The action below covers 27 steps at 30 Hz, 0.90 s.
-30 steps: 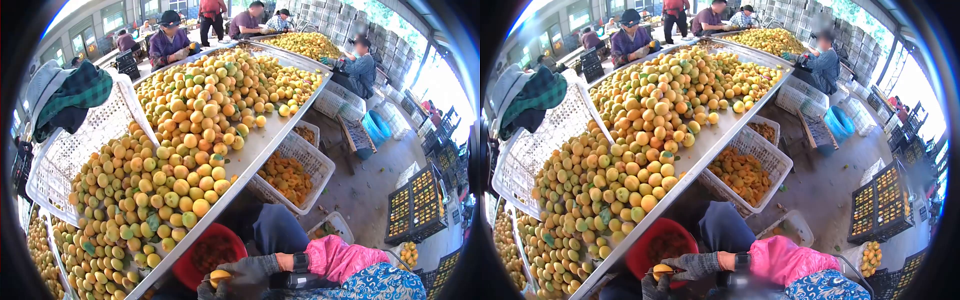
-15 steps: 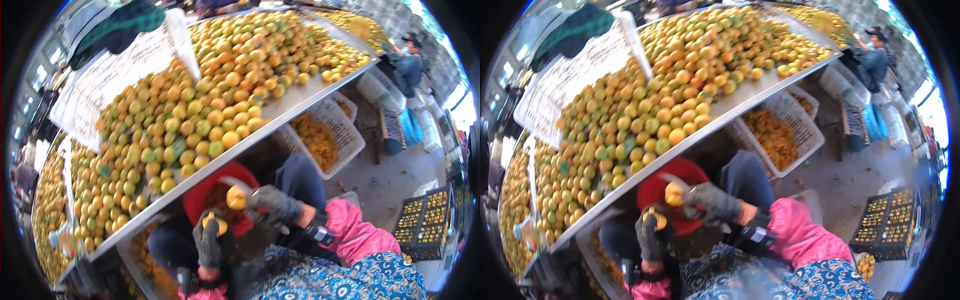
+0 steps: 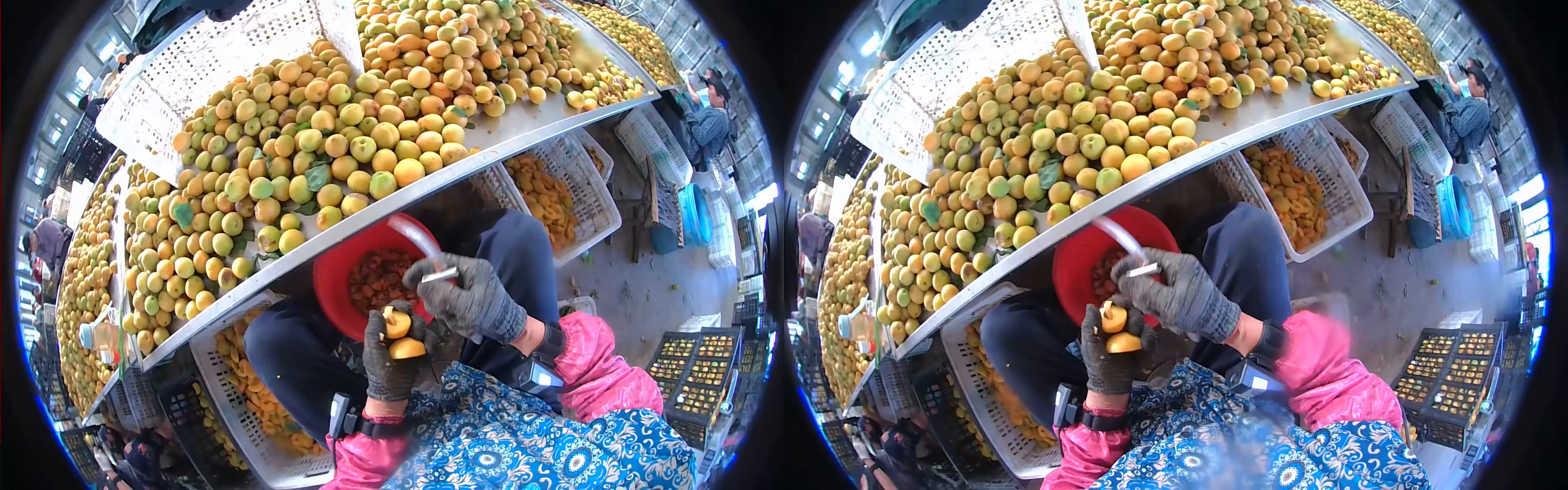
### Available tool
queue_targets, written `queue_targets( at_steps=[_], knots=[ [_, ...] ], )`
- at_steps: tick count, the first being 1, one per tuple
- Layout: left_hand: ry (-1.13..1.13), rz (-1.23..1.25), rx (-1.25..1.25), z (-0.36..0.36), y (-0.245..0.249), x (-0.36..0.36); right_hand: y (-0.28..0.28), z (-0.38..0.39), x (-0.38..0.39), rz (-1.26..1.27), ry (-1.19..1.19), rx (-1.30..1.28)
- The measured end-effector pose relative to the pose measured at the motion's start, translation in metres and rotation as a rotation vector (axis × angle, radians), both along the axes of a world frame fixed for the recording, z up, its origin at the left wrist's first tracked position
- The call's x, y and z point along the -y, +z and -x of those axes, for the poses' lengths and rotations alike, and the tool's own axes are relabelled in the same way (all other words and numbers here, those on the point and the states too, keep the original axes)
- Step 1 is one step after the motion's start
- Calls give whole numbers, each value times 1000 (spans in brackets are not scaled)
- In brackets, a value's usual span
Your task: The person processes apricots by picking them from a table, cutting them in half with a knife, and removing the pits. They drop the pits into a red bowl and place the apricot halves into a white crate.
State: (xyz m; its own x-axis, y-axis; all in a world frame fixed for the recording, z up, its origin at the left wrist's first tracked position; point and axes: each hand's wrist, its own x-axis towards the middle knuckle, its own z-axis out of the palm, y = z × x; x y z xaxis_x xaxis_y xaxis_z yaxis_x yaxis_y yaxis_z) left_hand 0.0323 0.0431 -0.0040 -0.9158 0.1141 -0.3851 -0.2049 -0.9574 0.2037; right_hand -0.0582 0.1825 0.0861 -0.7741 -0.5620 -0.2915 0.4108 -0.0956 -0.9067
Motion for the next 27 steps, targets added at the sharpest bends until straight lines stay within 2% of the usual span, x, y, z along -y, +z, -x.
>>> queue_targets(
  at_steps=[1,3,4,5,7,9,10,14,16,18,19,20,21,22,24,27],
  knots=[
    [-7,-2,4,-1,0,-1,4,2,3,16,-104,-24],
    [-125,59,-105,-5,0,-2,4,5,9,243,-258,-24],
    [-50,454,68,-8,-10,-8,4,8,14,242,-269,-20],
    [-61,454,70,-8,-8,-13,5,12,19,274,-347,-35],
    [-42,987,-43,-8,4,-20,1,13,29,300,-431,-49],
    [-51,1271,-182,-10,9,-22,-6,15,38,325,-485,19],
    [-49,1127,-154,-10,7,-25,-4,15,41,332,-511,31],
    [-28,1350,-160,0,-14,-27,-17,28,41,366,-547,200],
    [-25,1301,-208,10,-8,-28,-24,31,51,231,-607,24],
    [85,1877,-474,17,-5,-25,-11,34,51,154,-543,-1],
    [98,1880,-490,18,-5,-26,-8,34,51,62,-475,10],
    [24,1371,-253,17,0,-28,-15,43,57,222,-519,106],
    [-46,854,-37,19,5,-28,-19,46,56,230,-517,93],
    [-25,1013,-85,22,10,-27,-21,50,52,250,-471,186],
    [-72,1016,-75,24,32,-21,-25,55,52,302,-401,395],
    [-166,1028,-66,29,38,-14,-23,55,52,246,-390,410]
  ],
)
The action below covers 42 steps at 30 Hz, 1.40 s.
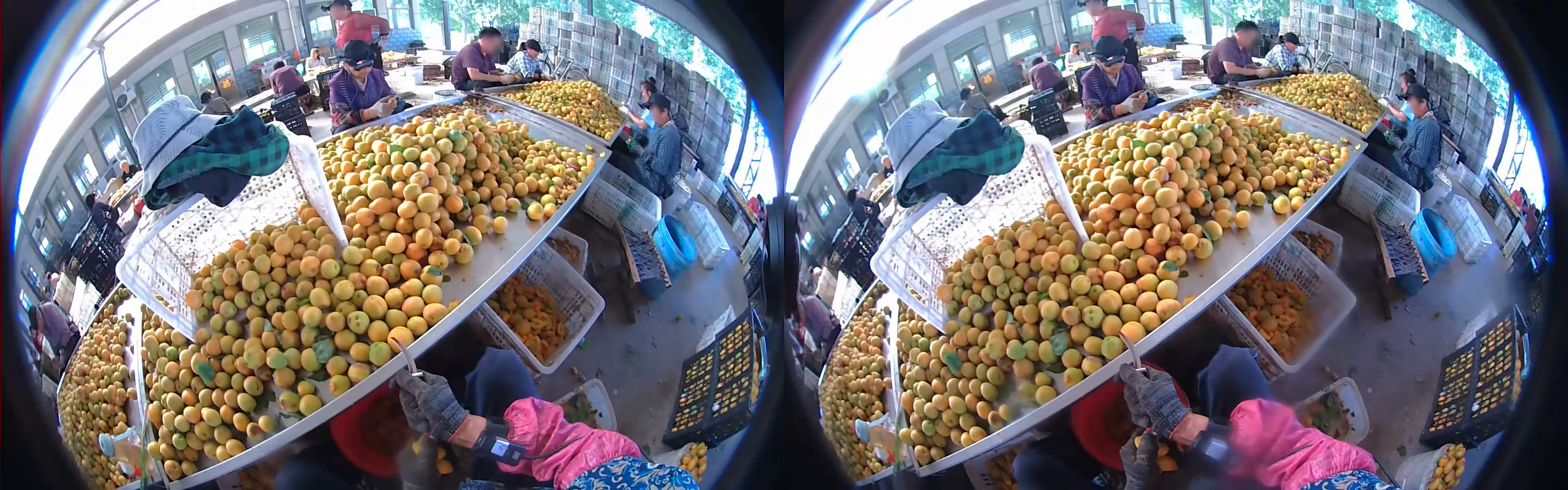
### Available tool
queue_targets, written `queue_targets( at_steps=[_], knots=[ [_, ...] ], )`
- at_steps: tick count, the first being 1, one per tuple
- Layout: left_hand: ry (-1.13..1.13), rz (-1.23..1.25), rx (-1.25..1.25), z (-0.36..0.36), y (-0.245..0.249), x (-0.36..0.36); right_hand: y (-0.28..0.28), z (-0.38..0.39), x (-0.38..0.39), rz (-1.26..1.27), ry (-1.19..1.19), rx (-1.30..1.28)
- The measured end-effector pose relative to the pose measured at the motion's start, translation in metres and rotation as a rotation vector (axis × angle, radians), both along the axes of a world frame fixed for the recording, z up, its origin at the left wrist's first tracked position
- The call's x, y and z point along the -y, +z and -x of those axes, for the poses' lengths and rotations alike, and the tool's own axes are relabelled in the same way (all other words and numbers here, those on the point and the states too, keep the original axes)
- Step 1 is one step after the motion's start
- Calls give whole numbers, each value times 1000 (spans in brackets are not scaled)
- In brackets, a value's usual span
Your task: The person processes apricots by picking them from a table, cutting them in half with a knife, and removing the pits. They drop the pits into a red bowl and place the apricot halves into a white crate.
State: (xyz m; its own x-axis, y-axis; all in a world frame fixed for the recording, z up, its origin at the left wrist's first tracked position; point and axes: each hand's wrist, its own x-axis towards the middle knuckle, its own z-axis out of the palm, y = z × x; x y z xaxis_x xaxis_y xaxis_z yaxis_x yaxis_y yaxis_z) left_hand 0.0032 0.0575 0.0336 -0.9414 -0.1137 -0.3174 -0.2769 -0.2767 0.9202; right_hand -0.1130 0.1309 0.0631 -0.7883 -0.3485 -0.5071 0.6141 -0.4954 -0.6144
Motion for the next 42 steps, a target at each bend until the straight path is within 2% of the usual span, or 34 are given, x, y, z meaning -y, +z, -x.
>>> queue_targets(
  at_steps=[7,13,14,15,16,17,19,20,22,23,24,26,28,30,32,33,34,36,37,39,40,41,42],
  knots=[
    [-114,-10,36,6,6,7,0,5,-2,-18,35,32],
    [-93,-12,-52,5,-2,7,-4,5,-4,16,30,83],
    [-90,-12,-50,4,-6,4,-10,7,-6,88,24,164],
    [-22,91,-123,4,-12,-4,-14,7,-6,160,17,245],
    [45,194,-195,3,-15,-8,-17,5,-6,160,17,247],
    [47,194,-196,3,-13,-9,-15,5,-5,147,-17,233],
    [81,23,-75,-1,-9,-10,-16,1,-4,135,-52,229],
    [80,26,-66,-1,-19,-6,-19,0,-3,117,-54,185],
    [-45,163,-125,-2,-49,5,-29,2,-2,126,-72,115],
    [-54,62,-38,1,-36,5,-33,2,-3,147,-93,103],
    [-131,346,-262,2,-49,12,-34,3,-3,183,-98,55],
    [-140,169,-187,-8,-51,2,-31,3,2,249,-113,72],
    [-19,-257,100,-15,-44,-10,-31,3,9,275,-115,50],
    [0,-237,111,-18,-48,-7,-18,2,11,170,-171,-20],
    [-49,-912,192,-18,-38,-3,-4,2,4,4,-207,-202],
    [117,-897,281,-16,-29,-3,-2,4,-2,-9,-192,-253],
    [81,-1022,316,-17,-33,5,0,4,-9,-19,-178,-307],
    [208,-1076,284,-17,-42,10,9,-6,-21,-50,-107,-330],
    [218,-1072,283,-17,-46,13,16,-14,-29,-124,-37,-336],
    [39,-1188,96,-17,-51,19,14,-28,-42,-196,38,-343],
    [42,-1186,95,-17,-49,18,4,-35,-48,-344,146,-547],
    [193,-1101,204,-17,-43,14,2,-41,-52,-492,258,-751],
    [341,-1010,312,-17,-38,11,16,-48,-60,-480,467,-522]
  ],
)
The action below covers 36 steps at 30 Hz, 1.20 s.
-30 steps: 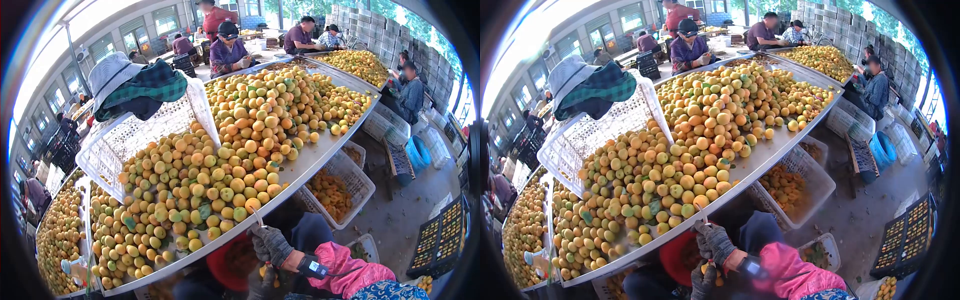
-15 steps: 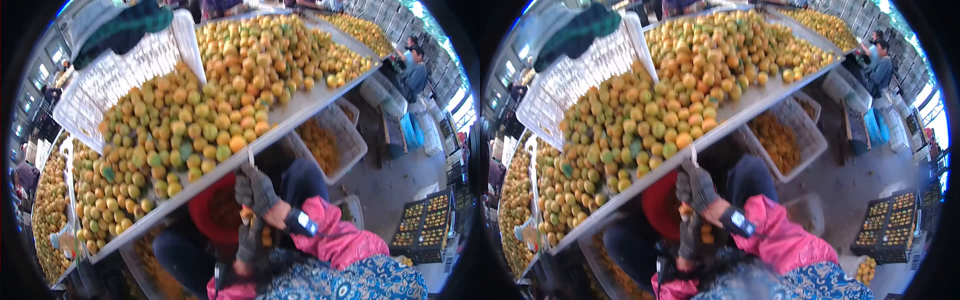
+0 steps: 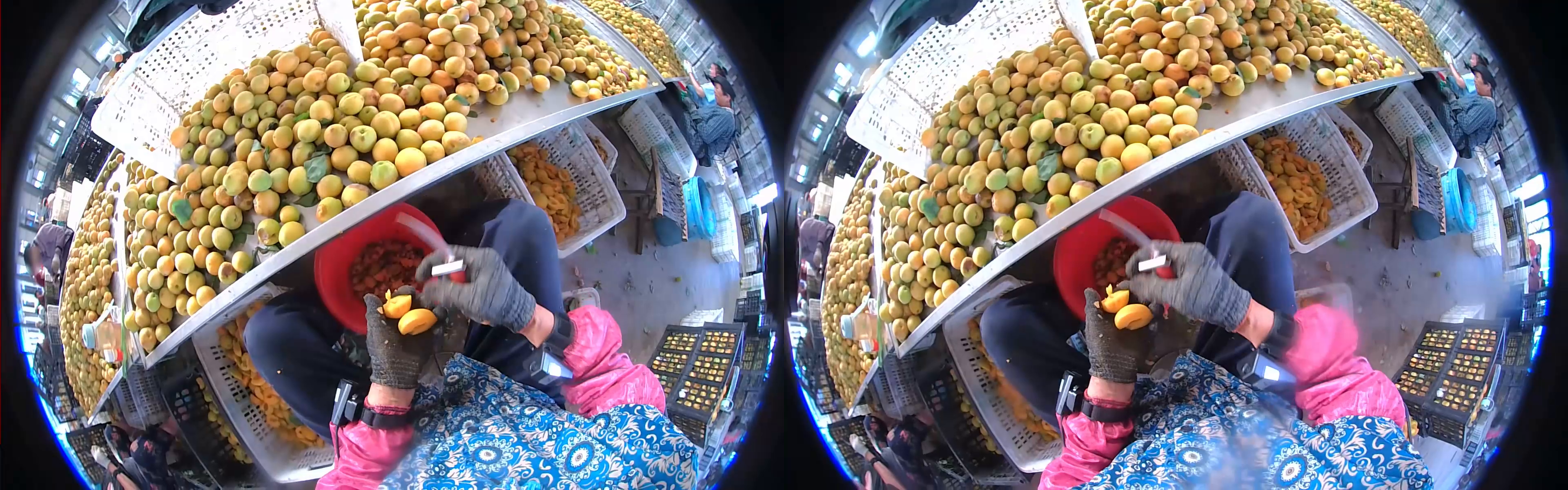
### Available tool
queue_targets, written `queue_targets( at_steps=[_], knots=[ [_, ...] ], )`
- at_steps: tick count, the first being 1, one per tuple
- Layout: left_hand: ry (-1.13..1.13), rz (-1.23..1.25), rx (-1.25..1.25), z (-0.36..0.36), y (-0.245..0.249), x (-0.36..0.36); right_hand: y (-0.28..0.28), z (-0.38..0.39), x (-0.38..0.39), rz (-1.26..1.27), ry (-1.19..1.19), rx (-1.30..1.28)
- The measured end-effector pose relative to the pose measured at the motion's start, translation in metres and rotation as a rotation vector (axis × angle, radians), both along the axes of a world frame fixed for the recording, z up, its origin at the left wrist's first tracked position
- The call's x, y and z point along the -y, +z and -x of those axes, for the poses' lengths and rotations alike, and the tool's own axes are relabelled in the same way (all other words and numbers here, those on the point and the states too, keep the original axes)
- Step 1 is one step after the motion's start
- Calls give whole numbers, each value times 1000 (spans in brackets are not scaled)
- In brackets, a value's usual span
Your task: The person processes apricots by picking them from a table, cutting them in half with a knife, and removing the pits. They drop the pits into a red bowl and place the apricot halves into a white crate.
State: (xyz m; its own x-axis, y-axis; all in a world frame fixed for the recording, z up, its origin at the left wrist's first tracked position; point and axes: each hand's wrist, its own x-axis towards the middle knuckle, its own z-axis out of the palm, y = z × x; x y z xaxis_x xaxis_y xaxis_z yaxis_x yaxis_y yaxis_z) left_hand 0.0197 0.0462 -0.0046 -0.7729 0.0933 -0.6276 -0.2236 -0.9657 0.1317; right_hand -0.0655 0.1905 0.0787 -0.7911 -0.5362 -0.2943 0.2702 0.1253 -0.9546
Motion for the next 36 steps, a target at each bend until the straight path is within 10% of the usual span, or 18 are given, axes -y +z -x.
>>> queue_targets(
  at_steps=[3,10,18,22,27,36],
  knots=[
    [-25,-44,-43,1,-2,-6,-19,-16,-7,-126,98,-332],
    [-89,-86,-133,-3,9,-11,-17,3,-17,-86,40,-159],
    [-418,426,-163,-11,13,-6,-34,18,-7,-90,433,-487],
    [-314,285,-69,-7,12,-9,-54,8,7,-377,114,-628],
    [-79,-8,3,-2,10,-6,-53,10,-6,-52,-134,-277],
    [52,-14,91,1,15,-17,-33,-26,-17,-178,34,-384]
  ],
)
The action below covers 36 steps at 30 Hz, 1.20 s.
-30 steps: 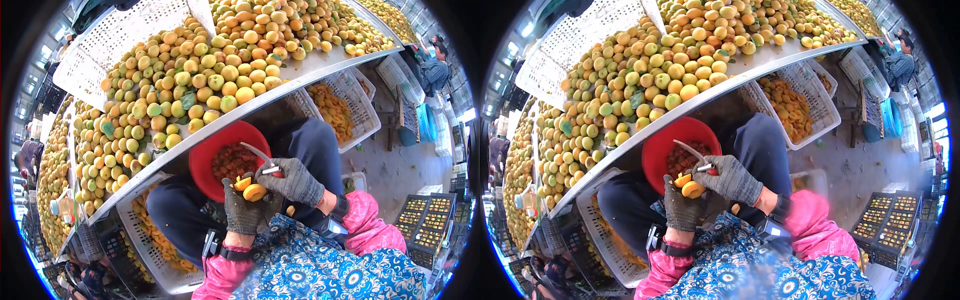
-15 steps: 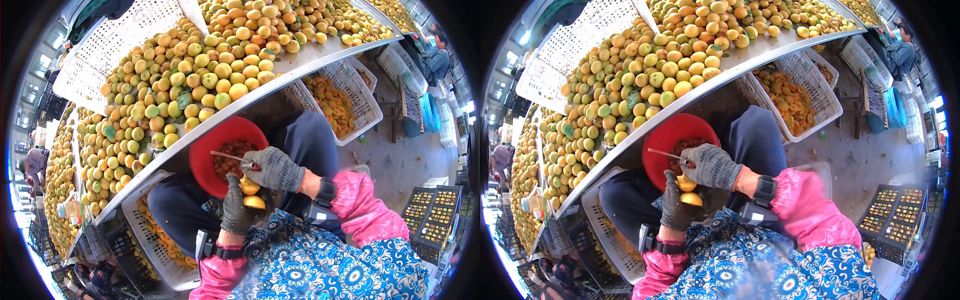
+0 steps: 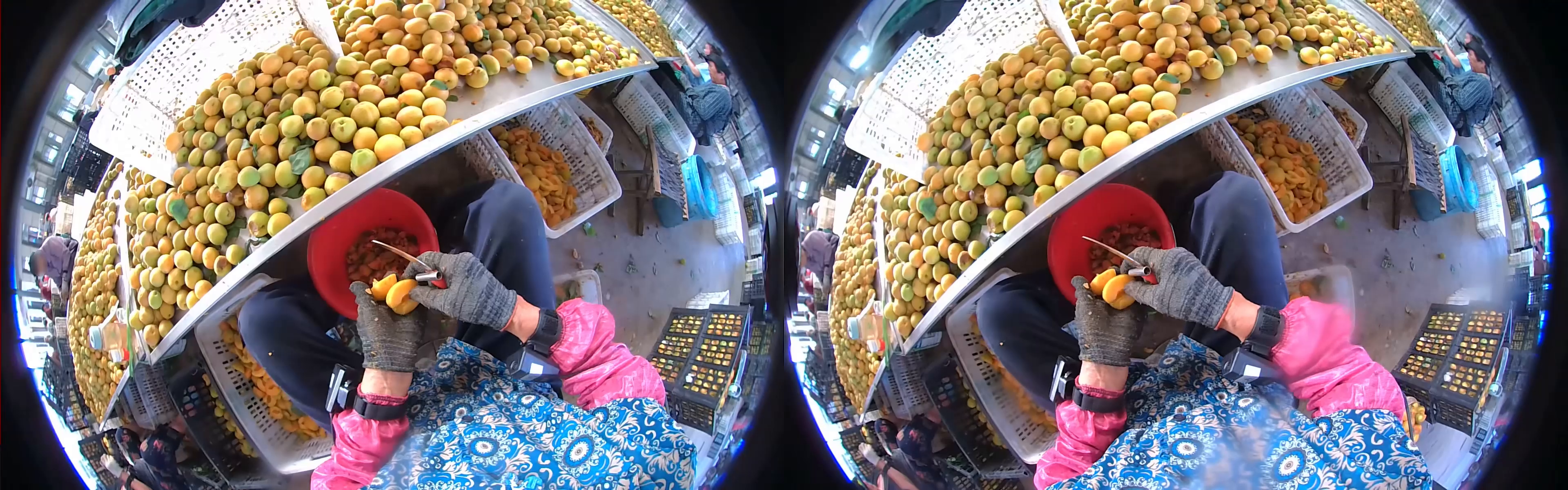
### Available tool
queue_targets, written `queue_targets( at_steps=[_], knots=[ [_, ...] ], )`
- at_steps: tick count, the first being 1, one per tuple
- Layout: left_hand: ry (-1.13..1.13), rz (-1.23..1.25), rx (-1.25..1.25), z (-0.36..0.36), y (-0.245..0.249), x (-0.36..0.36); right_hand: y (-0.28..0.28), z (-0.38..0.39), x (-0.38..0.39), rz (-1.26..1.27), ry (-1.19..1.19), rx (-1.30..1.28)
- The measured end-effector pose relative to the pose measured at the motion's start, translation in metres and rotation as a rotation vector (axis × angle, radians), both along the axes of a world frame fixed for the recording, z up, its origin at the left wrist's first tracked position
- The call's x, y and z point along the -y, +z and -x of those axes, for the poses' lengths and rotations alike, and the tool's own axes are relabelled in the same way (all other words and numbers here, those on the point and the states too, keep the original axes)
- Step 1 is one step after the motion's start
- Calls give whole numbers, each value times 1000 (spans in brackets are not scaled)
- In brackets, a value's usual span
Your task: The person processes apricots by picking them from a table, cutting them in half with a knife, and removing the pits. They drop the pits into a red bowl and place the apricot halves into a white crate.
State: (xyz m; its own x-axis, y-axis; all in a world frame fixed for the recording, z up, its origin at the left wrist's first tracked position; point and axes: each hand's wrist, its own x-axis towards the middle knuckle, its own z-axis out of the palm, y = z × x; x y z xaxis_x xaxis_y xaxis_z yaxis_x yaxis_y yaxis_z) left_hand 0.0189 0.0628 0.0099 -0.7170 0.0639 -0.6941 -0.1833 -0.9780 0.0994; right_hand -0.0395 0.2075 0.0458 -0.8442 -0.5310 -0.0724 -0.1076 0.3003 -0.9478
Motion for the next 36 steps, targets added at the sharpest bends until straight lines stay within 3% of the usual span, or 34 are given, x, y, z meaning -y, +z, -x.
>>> queue_targets(
  at_steps=[2,3,6,7,10,12,14,16,20,22,24,26,28,29,32,34,36],
  knots=[
    [37,103,-130,-5,-5,3,4,0,-1,77,84,37],
    [39,107,-134,-10,-3,6,13,4,-4,188,141,243],
    [-256,519,-408,-26,11,14,35,13,-4,239,49,439],
    [-262,590,-448,-29,21,14,27,16,-1,274,82,251],
    [-439,718,-530,-36,37,21,17,24,8,209,279,258],
    [-340,519,-441,-39,40,25,14,24,15,224,406,107],
    [-581,635,-415,-48,20,55,20,15,23,206,426,-84],
    [-598,750,-402,-56,39,65,33,5,34,67,448,-248],
    [-468,540,-386,-72,62,76,38,-7,58,16,553,-232],
    [-523,687,-284,-81,69,88,32,-12,69,-16,589,-209],
    [-563,1053,-353,-88,63,99,26,-18,80,-24,602,-375],
    [-544,924,-201,-95,75,109,26,-25,91,-60,589,-422],
    [-639,1106,-110,-101,101,121,27,-26,98,20,489,-440],
    [-570,1087,-101,-106,110,130,34,-21,100,-74,453,-391],
    [-379,1188,-22,-118,137,163,37,7,92,19,403,-299],
    [-494,1827,103,-135,113,206,16,21,87,13,381,-372],
    [-734,2313,296,-139,112,226,13,37,78,8,332,-318]
  ],
)
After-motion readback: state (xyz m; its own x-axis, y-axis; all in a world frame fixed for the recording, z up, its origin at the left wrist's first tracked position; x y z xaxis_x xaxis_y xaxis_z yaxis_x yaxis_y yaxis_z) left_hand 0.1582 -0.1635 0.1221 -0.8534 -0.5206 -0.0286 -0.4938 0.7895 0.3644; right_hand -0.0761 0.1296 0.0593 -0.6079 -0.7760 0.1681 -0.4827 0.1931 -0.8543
